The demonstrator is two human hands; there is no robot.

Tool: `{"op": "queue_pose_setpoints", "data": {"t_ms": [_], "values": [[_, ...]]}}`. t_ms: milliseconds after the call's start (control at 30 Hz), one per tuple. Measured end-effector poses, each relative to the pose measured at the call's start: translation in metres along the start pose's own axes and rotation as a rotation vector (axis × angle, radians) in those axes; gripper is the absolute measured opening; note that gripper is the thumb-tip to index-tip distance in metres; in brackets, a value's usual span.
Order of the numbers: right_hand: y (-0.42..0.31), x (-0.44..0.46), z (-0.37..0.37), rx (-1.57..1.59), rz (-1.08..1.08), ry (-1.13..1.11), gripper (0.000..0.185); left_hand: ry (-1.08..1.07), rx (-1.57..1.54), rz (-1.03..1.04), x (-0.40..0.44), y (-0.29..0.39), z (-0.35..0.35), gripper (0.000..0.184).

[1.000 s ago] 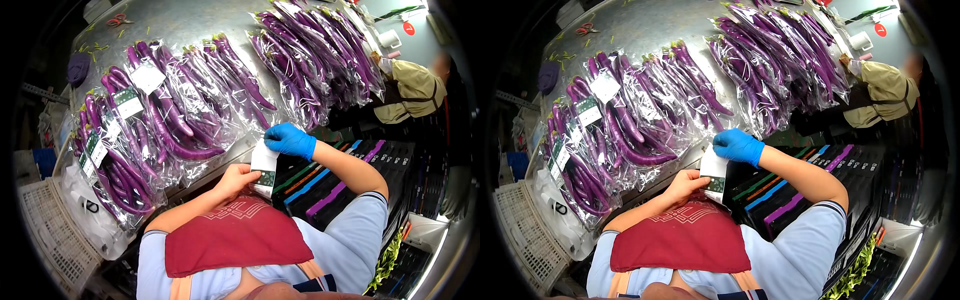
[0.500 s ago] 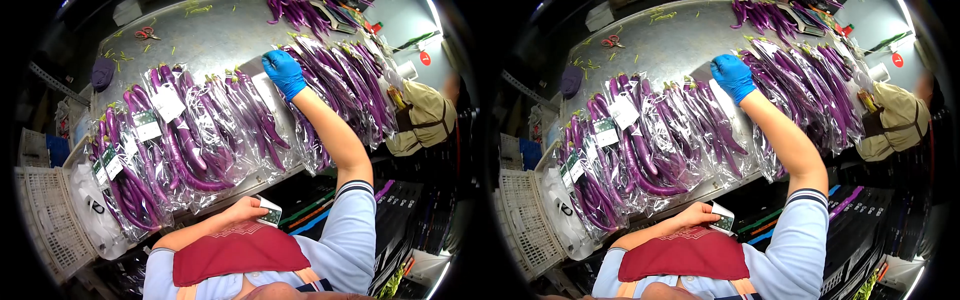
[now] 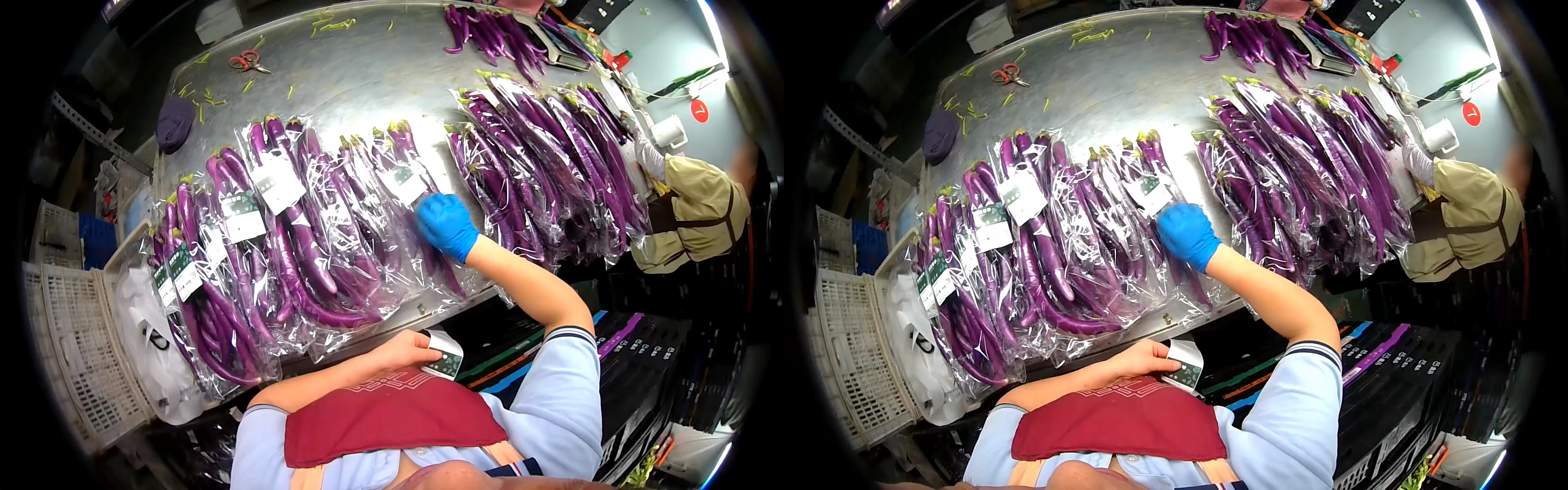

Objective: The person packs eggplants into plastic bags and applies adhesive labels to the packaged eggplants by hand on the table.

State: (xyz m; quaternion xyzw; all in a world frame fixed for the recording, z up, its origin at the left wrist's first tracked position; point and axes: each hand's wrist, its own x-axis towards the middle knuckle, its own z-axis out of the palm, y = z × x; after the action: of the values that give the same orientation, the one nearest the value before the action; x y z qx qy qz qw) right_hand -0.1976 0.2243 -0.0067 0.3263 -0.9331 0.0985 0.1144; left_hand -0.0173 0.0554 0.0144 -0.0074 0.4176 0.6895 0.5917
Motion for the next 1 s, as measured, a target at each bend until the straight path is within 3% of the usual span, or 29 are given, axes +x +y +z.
{"op": "queue_pose_setpoints", "data": {"t_ms": [67, 200, 233, 300, 433, 567, 600, 700, 733, 767, 800, 833, 867, 900, 967, 1000], "values": [[0.003, 0.010, -0.016, 0.073, 0.344, -0.064, 0.033, -0.015, -0.011, 0.008, 0.003, -0.003, 0.001, 0.021], [0.034, 0.000, 0.047, 0.405, 0.611, -0.066, 0.073, -0.026, -0.003, 0.007, 0.002, -0.002, 0.001, 0.023], [0.040, 0.001, 0.059, 0.854, 0.567, 0.007, 0.066, -0.017, 0.028, 0.000, 0.001, -0.005, 0.000, 0.023], [0.057, -0.001, 0.065, 1.271, 0.738, -0.089, 0.059, -0.014, 0.001, 0.007, 0.000, -0.011, -0.004, 0.023], [0.022, 0.029, -0.063, 1.295, 0.788, -0.237, 0.051, -0.032, -0.030, 0.038, -0.007, -0.019, -0.007, 0.023], [-0.039, 0.049, -0.147, 1.554, 0.660, -0.087, 0.043, -0.030, 0.003, 0.052, -0.011, -0.026, -0.010, 0.024], [-0.064, 0.060, -0.168, 1.639, 0.662, -0.141, 0.042, -0.039, 0.030, 0.051, -0.008, -0.029, -0.011, 0.024], [-0.120, 0.081, -0.173, 1.898, 0.606, -0.242, 0.041, -0.047, 0.636, 0.381, -0.001, -0.037, -0.022, 0.026], [-0.139, 0.088, -0.161, 1.984, 0.526, -0.208, 0.043, -0.010, 0.609, 0.234, -0.030, -0.012, -0.009, 0.029], [-0.149, 0.094, -0.122, 1.990, 0.438, -0.114, 0.048, 0.033, 0.286, 0.208, -0.043, -0.004, 0.008, 0.023], [-0.168, 0.099, -0.106, 1.953, 0.389, 0.008, 0.049, 0.011, 0.306, 0.103, -0.028, -0.020, -0.005, 0.027], [-0.178, 0.099, -0.091, 1.824, 0.439, -0.066, 0.062, 0.002, 0.322, 0.000, -0.013, -0.036, -0.018, 0.030], [-0.180, 0.094, -0.084, 1.390, 0.641, -0.250, 0.076, -0.022, 0.157, -0.019, -0.017, -0.034, -0.012, 0.028], [-0.168, 0.090, -0.075, 1.350, 0.452, -0.397, 0.083, -0.036, -0.009, -0.040, -0.027, -0.030, -0.005, 0.026], [-0.129, 0.066, -0.076, 1.084, 0.280, -0.097, 0.076, -0.025, 0.039, -0.013, -0.039, -0.016, 0.001, 0.026], [-0.089, 0.055, -0.067, 0.768, 0.296, 0.096, 0.065, -0.039, -0.007, -0.023, -0.043, -0.013, 0.004, 0.025]]}}
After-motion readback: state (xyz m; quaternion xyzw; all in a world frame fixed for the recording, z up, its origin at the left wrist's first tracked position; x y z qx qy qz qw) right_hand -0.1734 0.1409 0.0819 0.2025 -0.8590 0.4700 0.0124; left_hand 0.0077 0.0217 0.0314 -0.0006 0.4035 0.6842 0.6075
